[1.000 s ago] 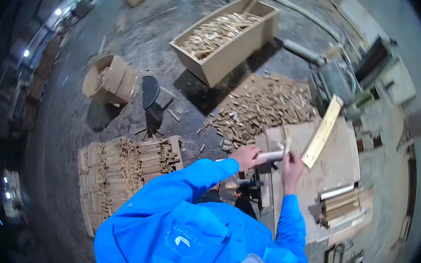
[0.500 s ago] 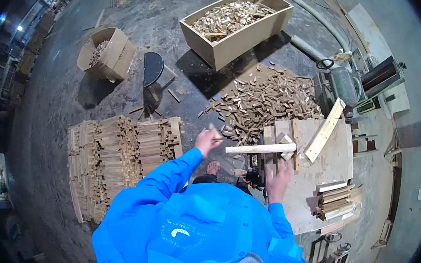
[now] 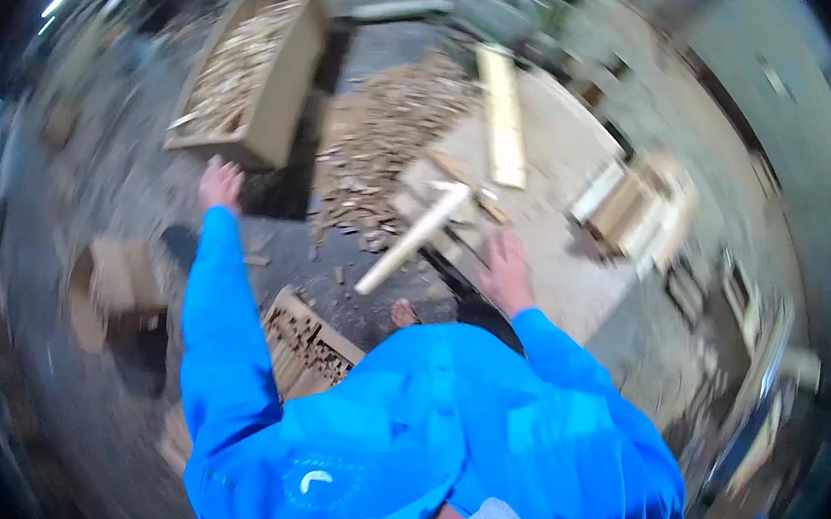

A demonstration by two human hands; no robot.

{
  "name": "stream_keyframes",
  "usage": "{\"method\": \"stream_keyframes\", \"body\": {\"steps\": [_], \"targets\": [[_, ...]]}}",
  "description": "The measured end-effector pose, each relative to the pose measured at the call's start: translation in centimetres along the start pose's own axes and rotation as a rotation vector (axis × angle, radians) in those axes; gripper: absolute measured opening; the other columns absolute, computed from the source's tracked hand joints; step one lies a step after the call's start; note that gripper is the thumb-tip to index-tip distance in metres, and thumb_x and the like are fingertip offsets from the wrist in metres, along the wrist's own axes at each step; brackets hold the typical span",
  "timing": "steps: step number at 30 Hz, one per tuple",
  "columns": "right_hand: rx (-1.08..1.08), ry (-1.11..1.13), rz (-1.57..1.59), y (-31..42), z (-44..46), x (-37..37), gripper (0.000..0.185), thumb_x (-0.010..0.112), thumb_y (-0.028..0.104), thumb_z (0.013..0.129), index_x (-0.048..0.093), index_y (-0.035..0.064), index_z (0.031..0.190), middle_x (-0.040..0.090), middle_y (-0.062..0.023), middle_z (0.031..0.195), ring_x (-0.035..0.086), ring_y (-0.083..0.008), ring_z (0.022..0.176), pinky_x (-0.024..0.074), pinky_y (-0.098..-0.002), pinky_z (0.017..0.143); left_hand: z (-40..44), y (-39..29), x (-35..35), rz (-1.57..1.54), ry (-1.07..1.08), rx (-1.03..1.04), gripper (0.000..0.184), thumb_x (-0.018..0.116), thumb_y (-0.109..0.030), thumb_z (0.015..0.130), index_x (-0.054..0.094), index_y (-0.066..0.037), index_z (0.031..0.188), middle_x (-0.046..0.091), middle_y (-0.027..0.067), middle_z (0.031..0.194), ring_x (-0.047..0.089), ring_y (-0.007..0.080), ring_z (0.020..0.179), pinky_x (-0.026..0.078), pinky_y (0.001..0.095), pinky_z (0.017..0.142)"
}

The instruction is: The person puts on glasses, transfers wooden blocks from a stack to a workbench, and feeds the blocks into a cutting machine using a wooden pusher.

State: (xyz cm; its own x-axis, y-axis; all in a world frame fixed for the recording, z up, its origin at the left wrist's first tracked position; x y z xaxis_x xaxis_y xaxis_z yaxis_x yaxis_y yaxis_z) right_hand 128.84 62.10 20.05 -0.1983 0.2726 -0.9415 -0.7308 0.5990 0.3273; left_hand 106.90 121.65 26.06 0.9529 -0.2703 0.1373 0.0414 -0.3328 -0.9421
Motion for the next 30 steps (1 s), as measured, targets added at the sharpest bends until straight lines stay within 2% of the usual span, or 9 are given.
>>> {"method": "stream_keyframes", "body": {"steps": [1,2,4,7,8,9,19,27,30], "targets": [[0.013,-0.024,0.002,0.0,-0.1,-0.5,0.073,0.076,0.03,0.085,0.05,0.0023,0.147,0.046,-0.0273,0.153,0.041,-0.0454,0.144,0.0306,-0.0541,0.123,-0.5,1.0,0.8,-0.095,0.134,-0.037,0.051,0.036,-0.028,0.113,0.036,0.0,0.155,0.051,0.0248,0.151,0.051,0.035,0.142,0.046,0.0474,0.116],[0.011,-0.052,0.004,0.1,-0.3,-0.9,0.071,0.075,0.03,0.085,0.05,0.0022,0.146,0.048,-0.0254,0.152,0.042,-0.0446,0.143,0.0321,-0.0541,0.122,-3.2,2.4,3.3,0.134,0.048,0.04,0.045,0.05,-0.03,0.111,0.051,0.0,0.144,0.064,0.0182,0.133,0.065,0.0273,0.121,0.057,0.0387,0.096],[0.146,-0.032,0.117,-1.0,0.1,-1.6,0.068,0.074,0.03,0.086,0.052,0.002,0.145,0.05,-0.0233,0.151,0.043,-0.0432,0.142,0.033,-0.0544,0.12,-0.9,11.5,3.7,0.031,0.525,-0.014,0.026,0.067,-0.03,0.103,0.07,-0.006,0.111,0.061,-0.0025,0.086,0.053,0.0078,0.072,0.044,0.0257,0.057],[0.213,-0.121,0.125,-4.2,1.9,-3.3,0.06,0.071,0.03,0.089,0.055,0.0013,0.14,0.056,-0.0207,0.144,0.046,-0.0406,0.139,0.0339,-0.0547,0.118,-14.3,16.4,11.4,0.666,0.406,0.454,0.038,0.07,-0.027,0.099,0.069,0.003,0.122,0.074,0.01,0.104,0.066,0.0187,0.091,0.054,0.0348,0.082],[0.203,-0.222,0.01,-5.3,2.6,-4.2,0.055,0.069,0.03,0.092,0.057,0.0008,0.137,0.059,-0.0202,0.14,0.047,-0.0393,0.138,0.0339,-0.0546,0.117,-16.2,19.1,12.3,0.703,0.438,0.21,0.042,0.069,-0.029,0.1,0.068,0.004,0.124,0.074,0.0142,0.11,0.068,0.0213,0.098,0.054,0.0364,0.087],[0.244,-0.267,-0.095,-5.9,3.2,-5.8,0.052,0.067,0.032,0.094,0.06,0.0009,0.135,0.062,-0.0197,0.137,0.048,-0.039,0.137,0.0342,-0.0552,0.117,-20.5,18.1,14.1,0.759,0.457,0.35,0.042,0.07,-0.03,0.101,0.067,0.003,0.126,0.074,0.0123,0.112,0.069,0.022,0.102,0.054,0.0367,0.092],[0.361,-0.059,-0.567,-13.3,7.7,-7.3,0.027,0.062,0.019,0.091,0.074,0.0013,0.107,0.072,-0.0212,0.108,0.052,-0.0413,0.13,0.0322,-0.0626,0.11,-28.8,19.4,18.1,1.233,0.52,0.445,0.041,0.056,-0.046,0.104,0.061,-0.005,0.11,0.066,0.0215,0.11,0.064,0.047,0.099,0.051,0.0568,0.081],[0.096,-0.413,-0.056,-12.6,8.8,-3.7,0.034,0.074,0.025,0.086,0.069,-0.0009,0.107,0.059,-0.0246,0.127,0.054,-0.0431,0.123,0.0437,-0.0543,0.105,-27.2,19.5,18.9,1.365,0.581,0.341,0.055,0.05,-0.056,0.104,0.059,-0.001,0.101,0.068,0.0271,0.104,0.066,0.05,0.096,0.05,0.0605,0.081],[0.327,-0.518,0.069,-12.8,9.9,-5.4,0.049,0.08,0.032,0.085,0.065,-0.0009,0.117,0.059,-0.0261,0.126,0.053,-0.0451,0.125,0.0471,-0.0544,0.102,-27.0,18.7,19.9,1.413,0.618,0.317,0.061,0.05,-0.059,0.103,0.062,0.0,0.097,0.069,0.0284,0.103,0.066,0.05,0.096,0.05,0.0601,0.082]]}}
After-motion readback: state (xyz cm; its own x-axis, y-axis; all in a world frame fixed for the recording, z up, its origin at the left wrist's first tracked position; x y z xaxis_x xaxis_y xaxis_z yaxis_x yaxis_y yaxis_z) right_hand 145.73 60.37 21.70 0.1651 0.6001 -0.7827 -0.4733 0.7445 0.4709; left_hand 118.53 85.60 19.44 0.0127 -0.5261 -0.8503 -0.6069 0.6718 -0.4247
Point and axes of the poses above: each hand's wrist, its own z-axis towards the middle knuckle, its own x-axis out of the palm, y = z × x, the point moved 2 cm from there along z, towards the middle knuckle
